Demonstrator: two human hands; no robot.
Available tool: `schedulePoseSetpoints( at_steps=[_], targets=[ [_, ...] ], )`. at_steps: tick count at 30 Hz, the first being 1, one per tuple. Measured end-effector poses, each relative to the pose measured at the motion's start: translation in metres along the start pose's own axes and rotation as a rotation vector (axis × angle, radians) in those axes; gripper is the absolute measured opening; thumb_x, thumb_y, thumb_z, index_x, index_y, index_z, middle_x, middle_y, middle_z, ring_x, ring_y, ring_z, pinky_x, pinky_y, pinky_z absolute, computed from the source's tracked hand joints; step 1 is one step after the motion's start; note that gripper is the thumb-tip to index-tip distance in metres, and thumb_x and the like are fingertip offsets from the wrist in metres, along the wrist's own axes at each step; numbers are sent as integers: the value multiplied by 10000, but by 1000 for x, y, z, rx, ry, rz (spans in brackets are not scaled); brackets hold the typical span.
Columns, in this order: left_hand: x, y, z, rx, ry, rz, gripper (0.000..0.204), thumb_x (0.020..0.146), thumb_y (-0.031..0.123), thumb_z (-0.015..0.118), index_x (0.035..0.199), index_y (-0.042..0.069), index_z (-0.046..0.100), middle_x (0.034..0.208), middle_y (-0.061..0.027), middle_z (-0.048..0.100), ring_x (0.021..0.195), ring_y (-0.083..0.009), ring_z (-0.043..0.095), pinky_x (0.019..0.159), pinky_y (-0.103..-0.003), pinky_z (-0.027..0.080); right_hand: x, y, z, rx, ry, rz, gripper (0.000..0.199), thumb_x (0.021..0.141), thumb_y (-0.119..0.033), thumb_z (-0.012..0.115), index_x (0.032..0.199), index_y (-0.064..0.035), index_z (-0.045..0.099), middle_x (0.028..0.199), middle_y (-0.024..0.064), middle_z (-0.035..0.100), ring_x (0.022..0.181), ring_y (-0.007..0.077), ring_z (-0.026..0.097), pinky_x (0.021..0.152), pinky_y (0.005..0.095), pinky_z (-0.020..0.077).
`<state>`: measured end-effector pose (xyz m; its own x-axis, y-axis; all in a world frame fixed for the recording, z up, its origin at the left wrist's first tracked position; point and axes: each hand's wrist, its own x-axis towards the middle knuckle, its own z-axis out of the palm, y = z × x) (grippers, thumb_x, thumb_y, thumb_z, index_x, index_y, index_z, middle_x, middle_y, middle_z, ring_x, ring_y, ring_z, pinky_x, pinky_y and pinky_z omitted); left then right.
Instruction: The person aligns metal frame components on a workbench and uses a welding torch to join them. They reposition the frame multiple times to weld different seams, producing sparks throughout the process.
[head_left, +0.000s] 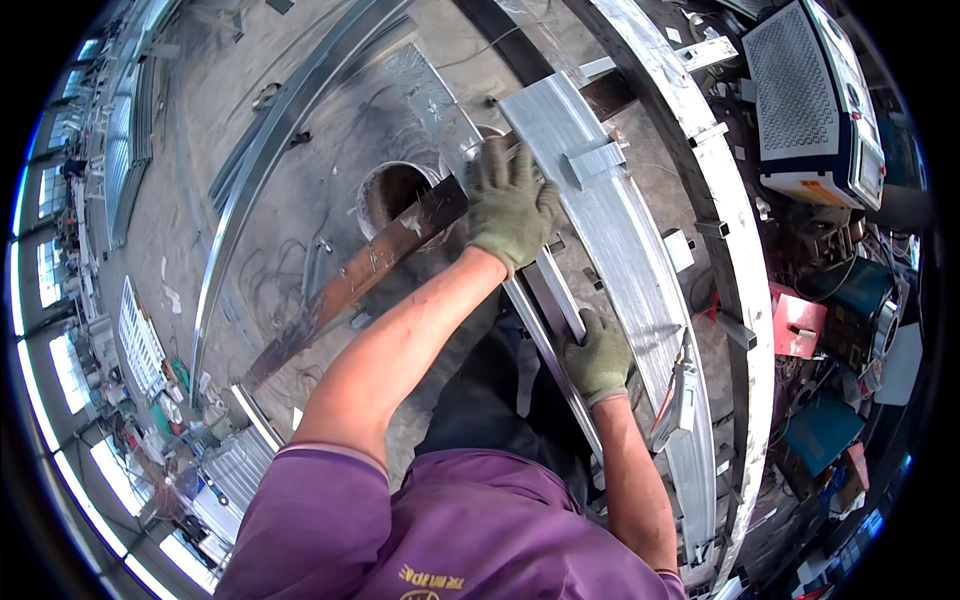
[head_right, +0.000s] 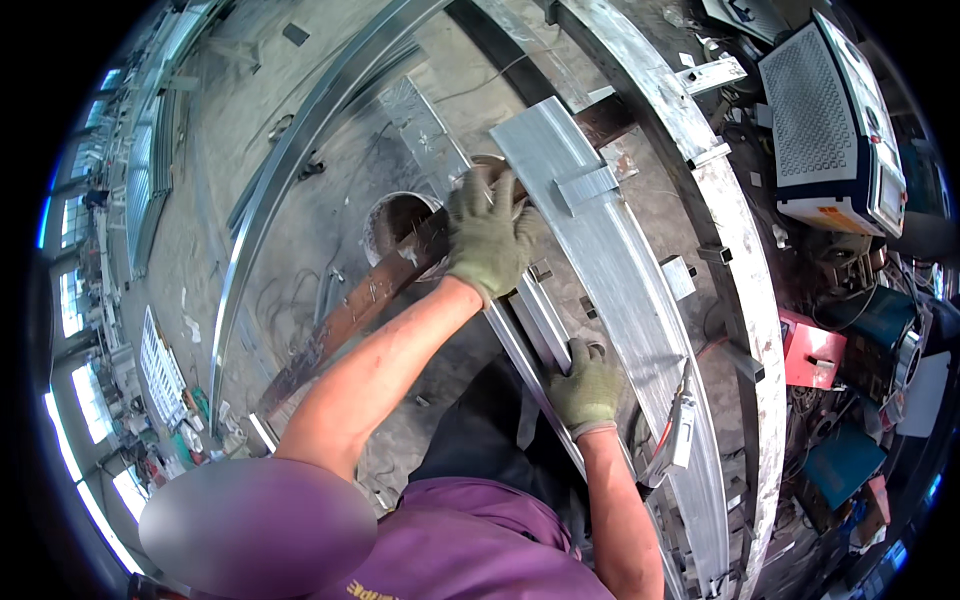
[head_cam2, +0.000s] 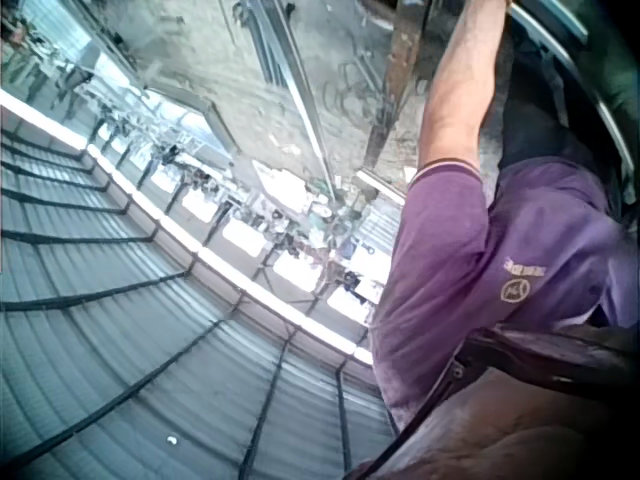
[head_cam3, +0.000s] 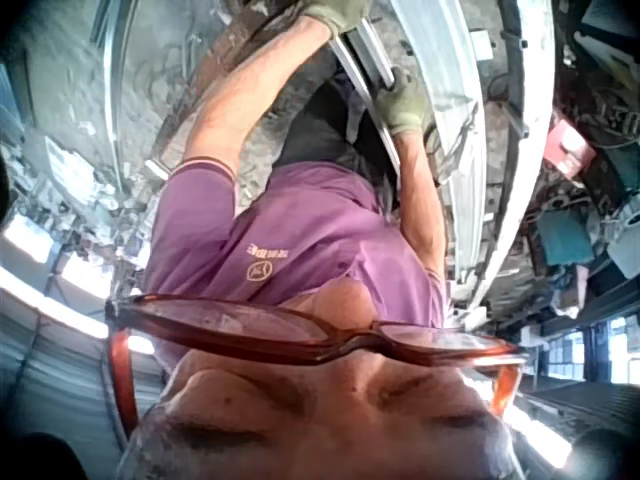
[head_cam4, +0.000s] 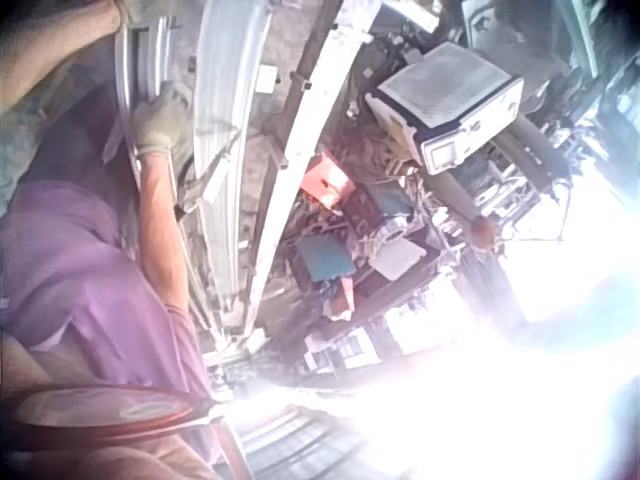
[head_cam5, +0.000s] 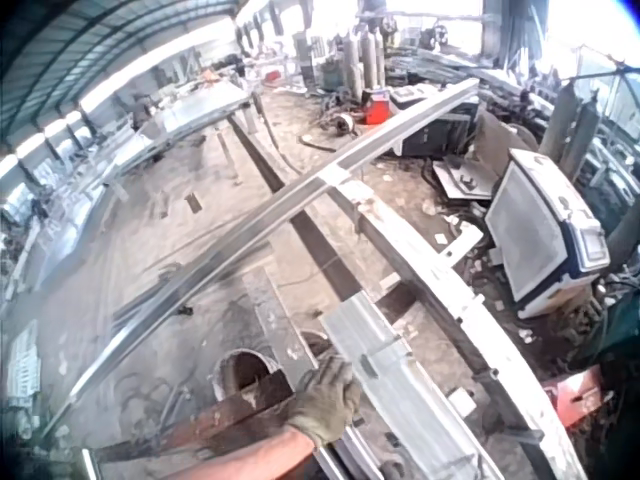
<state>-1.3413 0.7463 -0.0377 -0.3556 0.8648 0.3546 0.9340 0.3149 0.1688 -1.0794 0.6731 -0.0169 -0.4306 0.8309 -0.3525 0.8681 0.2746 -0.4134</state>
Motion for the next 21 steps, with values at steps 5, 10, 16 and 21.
schedulePoseSetpoints(
  at_steps=[5, 10, 16, 21],
  targets=[
    [10, 10, -11, -254, -244, 16, 427, 1101, 345, 615, 1413, 56, 644, 1470, -213, 601, 1425, -427, 549, 1240, -608, 380, -7, -5, -6, 10, -44, 98, 481, 977, -474, 779, 1291, -110, 759, 1228, 204, 789, 1119, 472, 757, 929, 604, 590],
    [12, -28, -22, -880, -384, -258, 452, 1190, 421, 555, 1289, 12, 720, 1221, -241, 753, 1161, -420, 738, 1017, -490, 576, -3, 1, -2, 32, -112, 155, 519, 923, -477, 821, 1299, -121, 784, 1265, 218, 776, 1165, 464, 744, 971, 575, 602],
    [-59, -57, -77, -948, -386, -436, 339, 1136, 188, 704, 1380, -44, 738, 1281, -155, 796, 1187, -207, 733, 1051, -361, 579, -4, 0, -9, 36, -95, 116, 505, 935, -448, 816, 1331, -138, 775, 1277, 200, 778, 1170, 458, 746, 963, 581, 601],
    [-101, -20, -73, -940, -408, -465, 536, 1055, 252, 822, 1474, -46, 671, 1447, -226, 736, 1361, -342, 700, 1168, -442, 541, -5, -3, -11, 57, -97, 118, 486, 928, -400, 828, 1332, -137, 770, 1275, 199, 780, 1168, 465, 742, 968, 584, 595]
  ],
)
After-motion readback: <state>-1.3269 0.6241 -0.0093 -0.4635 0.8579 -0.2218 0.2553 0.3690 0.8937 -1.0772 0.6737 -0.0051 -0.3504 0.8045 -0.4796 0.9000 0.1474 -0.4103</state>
